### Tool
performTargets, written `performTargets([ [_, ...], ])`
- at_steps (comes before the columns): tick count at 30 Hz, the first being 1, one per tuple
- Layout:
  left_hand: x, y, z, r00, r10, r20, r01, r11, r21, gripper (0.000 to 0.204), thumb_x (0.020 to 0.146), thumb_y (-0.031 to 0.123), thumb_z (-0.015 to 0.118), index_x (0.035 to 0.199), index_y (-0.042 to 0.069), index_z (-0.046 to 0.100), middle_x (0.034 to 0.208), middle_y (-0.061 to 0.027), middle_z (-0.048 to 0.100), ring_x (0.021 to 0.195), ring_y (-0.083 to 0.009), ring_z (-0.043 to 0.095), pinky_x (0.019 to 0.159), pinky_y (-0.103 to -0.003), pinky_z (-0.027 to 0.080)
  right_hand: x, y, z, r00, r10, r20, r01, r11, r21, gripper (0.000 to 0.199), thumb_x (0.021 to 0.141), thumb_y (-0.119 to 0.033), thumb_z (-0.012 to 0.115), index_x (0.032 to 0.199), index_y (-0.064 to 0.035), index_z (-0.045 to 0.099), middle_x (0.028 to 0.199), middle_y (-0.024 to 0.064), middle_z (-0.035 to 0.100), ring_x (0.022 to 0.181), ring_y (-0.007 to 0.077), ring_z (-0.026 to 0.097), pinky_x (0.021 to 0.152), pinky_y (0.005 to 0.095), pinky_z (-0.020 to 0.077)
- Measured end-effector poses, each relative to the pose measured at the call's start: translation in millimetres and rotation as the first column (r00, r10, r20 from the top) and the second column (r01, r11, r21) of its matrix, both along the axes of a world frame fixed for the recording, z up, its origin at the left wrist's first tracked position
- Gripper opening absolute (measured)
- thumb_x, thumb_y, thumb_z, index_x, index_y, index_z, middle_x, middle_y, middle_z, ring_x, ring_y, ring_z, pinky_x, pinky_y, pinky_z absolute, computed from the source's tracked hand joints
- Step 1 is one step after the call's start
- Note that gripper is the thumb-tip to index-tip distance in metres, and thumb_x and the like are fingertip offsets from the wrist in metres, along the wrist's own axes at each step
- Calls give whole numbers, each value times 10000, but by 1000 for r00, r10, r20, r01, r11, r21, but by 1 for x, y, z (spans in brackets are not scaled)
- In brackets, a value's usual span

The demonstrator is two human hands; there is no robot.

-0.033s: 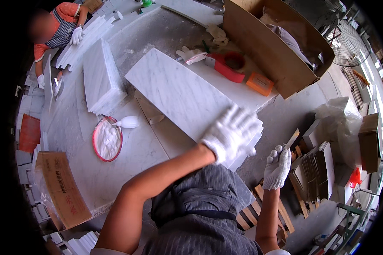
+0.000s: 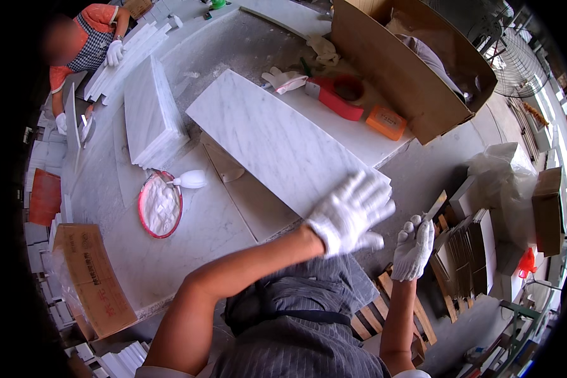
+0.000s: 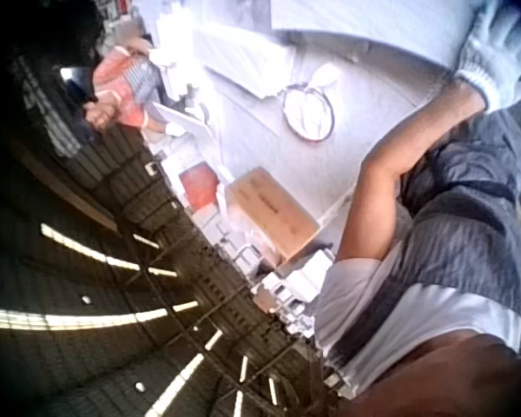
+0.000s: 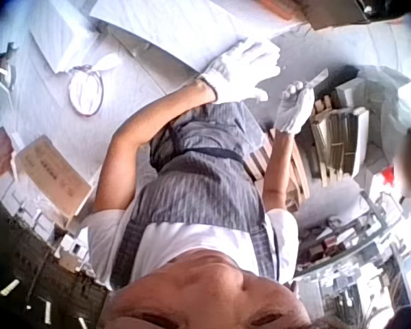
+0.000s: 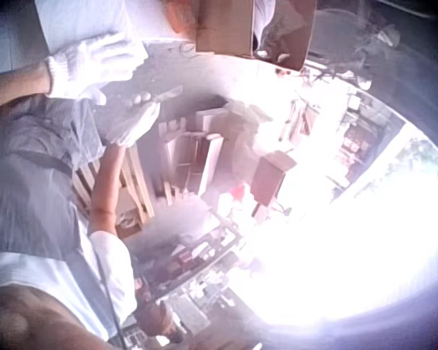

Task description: The person scoops a white paste from a bowl and spreads it onto the surface of rectangular white tiles using a small metal spatula. They work on one tile at a time, applying the compound and smoothing it across the surface before moving to the next tile in the stack.

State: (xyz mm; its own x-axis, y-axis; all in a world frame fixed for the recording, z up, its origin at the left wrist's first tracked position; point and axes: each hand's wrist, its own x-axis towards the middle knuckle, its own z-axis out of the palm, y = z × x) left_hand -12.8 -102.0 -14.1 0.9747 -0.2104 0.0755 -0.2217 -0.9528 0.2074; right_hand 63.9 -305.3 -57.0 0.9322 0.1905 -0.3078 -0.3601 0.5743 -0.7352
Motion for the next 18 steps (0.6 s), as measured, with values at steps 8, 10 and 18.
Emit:
performTargets([
  [8,-114,-65,-23,964,-225,-140,120,841,-527,439,988,420,520,1202,52,627,1269,-147,613,1211,-292,559,1066,-453,424,-7,-38,-18,997,-53,-58,52,998,-24,172,1002,-191,591,1137,-86,577,985,39,628,798,131,606,621,225,493],
  [10,-144,-58,-47,998,17,-65,-56,751,-658,315,964,340,595,1128,77,653,1097,-88,685,1042,-258,637,952,-414,503,-12,-39,-23,997,-22,-73,20,999,-26,170,1001,-200,596,1130,-90,582,1002,40,637,812,131,619,632,232,512],
  [18,-165,-28,-31,787,543,-292,-532,358,-768,149,990,124,585,1070,29,666,910,-70,678,772,-135,663,707,-272,534,-11,7,-7,993,107,51,-98,984,-152,184,1001,-232,603,1118,-93,578,1135,76,642,882,162,638,700,255,526],
])
